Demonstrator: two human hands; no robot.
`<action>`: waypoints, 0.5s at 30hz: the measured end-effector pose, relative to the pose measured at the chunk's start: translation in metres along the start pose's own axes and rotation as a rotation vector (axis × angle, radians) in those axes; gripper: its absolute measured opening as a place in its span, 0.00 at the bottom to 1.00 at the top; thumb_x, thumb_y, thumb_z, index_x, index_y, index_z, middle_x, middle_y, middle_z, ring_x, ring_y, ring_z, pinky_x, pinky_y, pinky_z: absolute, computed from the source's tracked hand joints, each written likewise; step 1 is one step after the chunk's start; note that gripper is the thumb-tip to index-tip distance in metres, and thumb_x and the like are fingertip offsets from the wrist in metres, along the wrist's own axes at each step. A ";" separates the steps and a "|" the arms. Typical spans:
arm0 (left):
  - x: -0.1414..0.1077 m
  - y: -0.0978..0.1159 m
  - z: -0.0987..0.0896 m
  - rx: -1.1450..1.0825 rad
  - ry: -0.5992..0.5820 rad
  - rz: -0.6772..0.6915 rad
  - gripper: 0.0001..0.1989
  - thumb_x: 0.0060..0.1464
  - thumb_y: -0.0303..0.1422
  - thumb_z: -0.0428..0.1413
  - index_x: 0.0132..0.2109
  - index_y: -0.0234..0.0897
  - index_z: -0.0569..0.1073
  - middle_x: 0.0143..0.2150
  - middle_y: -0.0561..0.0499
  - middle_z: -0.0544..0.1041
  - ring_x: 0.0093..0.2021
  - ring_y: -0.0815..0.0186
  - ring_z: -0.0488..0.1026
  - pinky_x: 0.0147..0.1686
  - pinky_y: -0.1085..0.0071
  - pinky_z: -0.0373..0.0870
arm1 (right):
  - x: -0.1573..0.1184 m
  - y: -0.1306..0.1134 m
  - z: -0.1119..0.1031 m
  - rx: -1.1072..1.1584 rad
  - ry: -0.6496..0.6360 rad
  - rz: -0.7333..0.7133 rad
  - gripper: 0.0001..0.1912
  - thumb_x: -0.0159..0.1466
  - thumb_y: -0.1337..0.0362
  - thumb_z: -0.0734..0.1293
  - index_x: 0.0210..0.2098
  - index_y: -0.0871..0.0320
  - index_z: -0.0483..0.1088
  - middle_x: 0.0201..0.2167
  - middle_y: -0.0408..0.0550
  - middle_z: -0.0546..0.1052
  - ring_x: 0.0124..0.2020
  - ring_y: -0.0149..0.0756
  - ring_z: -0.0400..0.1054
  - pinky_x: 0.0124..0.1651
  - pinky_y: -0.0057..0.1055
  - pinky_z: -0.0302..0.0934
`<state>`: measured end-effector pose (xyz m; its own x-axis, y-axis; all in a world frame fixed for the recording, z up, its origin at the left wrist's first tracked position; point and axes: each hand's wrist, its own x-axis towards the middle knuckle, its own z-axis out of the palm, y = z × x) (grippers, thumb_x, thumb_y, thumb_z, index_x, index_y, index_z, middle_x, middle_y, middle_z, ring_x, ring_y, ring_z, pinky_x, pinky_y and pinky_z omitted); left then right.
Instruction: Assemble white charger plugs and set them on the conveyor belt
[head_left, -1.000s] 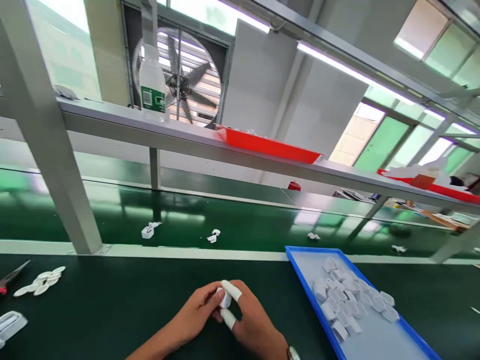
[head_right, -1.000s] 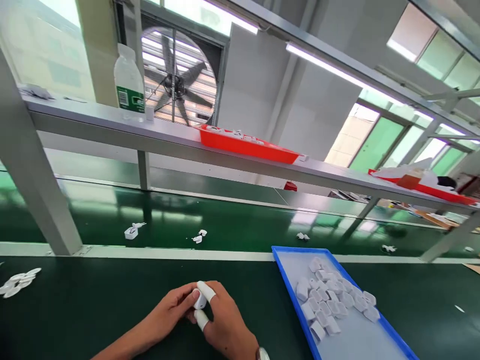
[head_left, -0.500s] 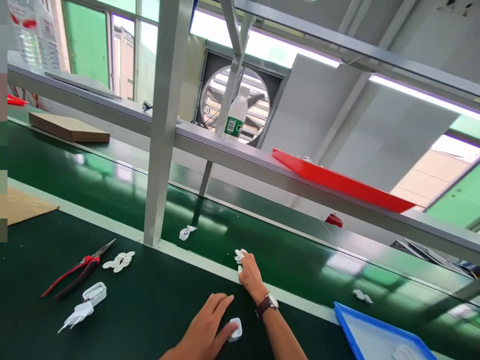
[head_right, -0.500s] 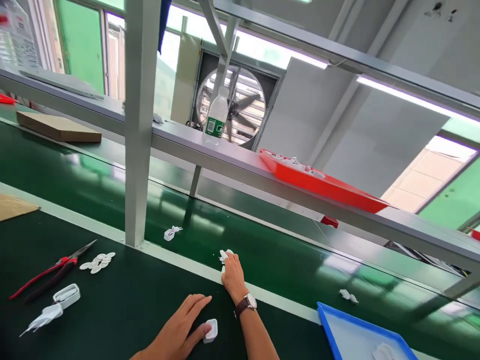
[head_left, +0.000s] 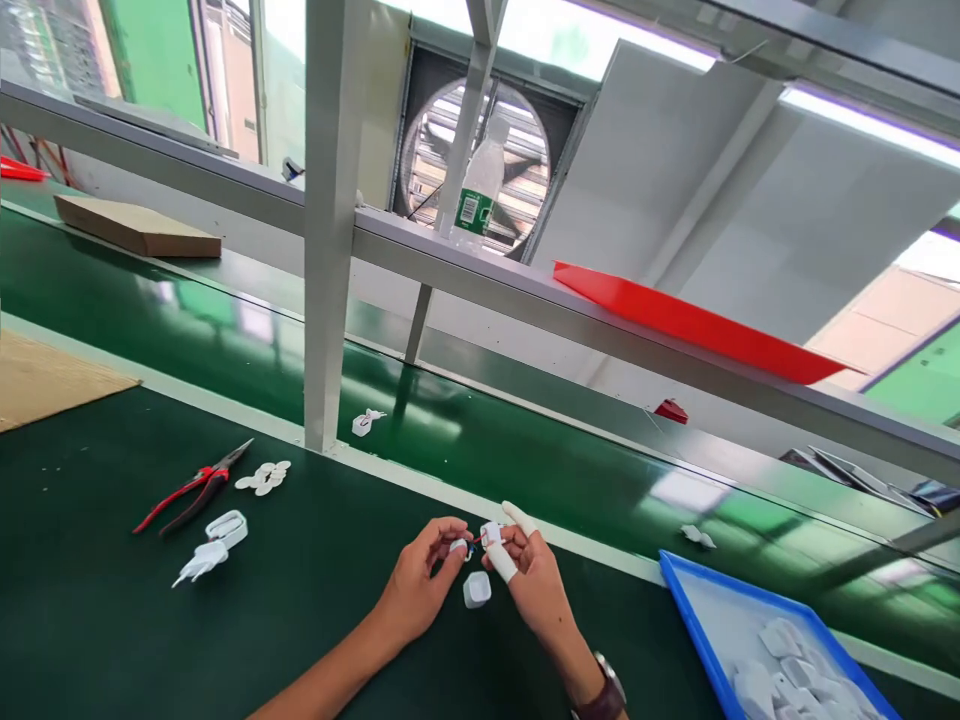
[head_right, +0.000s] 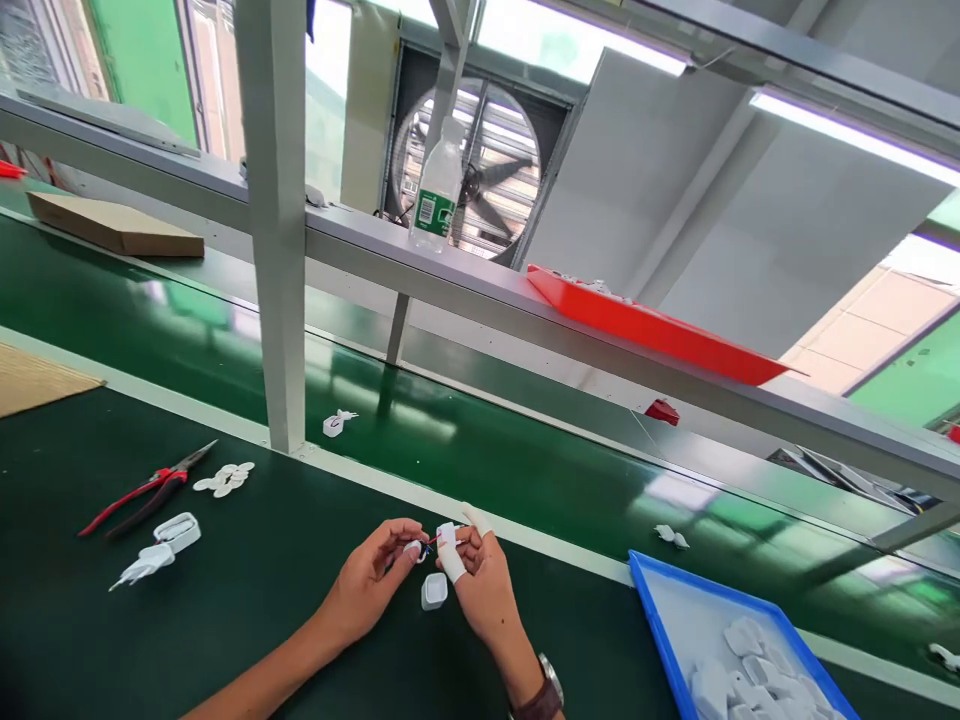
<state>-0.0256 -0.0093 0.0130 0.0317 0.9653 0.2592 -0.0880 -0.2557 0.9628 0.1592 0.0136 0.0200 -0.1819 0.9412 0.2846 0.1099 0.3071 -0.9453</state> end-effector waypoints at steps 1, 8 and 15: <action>-0.002 0.003 0.004 -0.080 -0.021 -0.055 0.18 0.60 0.47 0.59 0.50 0.39 0.74 0.46 0.44 0.80 0.47 0.56 0.78 0.47 0.61 0.76 | -0.008 -0.006 -0.005 -0.095 0.027 -0.050 0.30 0.66 0.55 0.69 0.64 0.54 0.61 0.47 0.54 0.75 0.44 0.42 0.76 0.47 0.42 0.74; -0.016 0.012 0.020 -0.354 -0.172 -0.295 0.23 0.56 0.51 0.63 0.45 0.34 0.77 0.35 0.48 0.79 0.32 0.65 0.73 0.34 0.69 0.72 | -0.048 -0.029 -0.018 -0.432 -0.138 -0.243 0.21 0.66 0.68 0.65 0.58 0.50 0.70 0.44 0.47 0.76 0.43 0.36 0.73 0.49 0.33 0.70; -0.019 0.001 0.020 -0.310 -0.151 -0.302 0.28 0.40 0.40 0.75 0.47 0.36 0.76 0.41 0.47 0.80 0.44 0.59 0.77 0.46 0.64 0.76 | -0.058 -0.033 -0.019 -0.495 -0.105 -0.195 0.16 0.65 0.69 0.64 0.51 0.53 0.73 0.36 0.45 0.74 0.33 0.33 0.69 0.38 0.29 0.66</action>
<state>-0.0065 -0.0288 0.0107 0.2448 0.9696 0.0006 -0.3453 0.0866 0.9345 0.1847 -0.0480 0.0376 -0.3385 0.8487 0.4064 0.5066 0.5283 -0.6814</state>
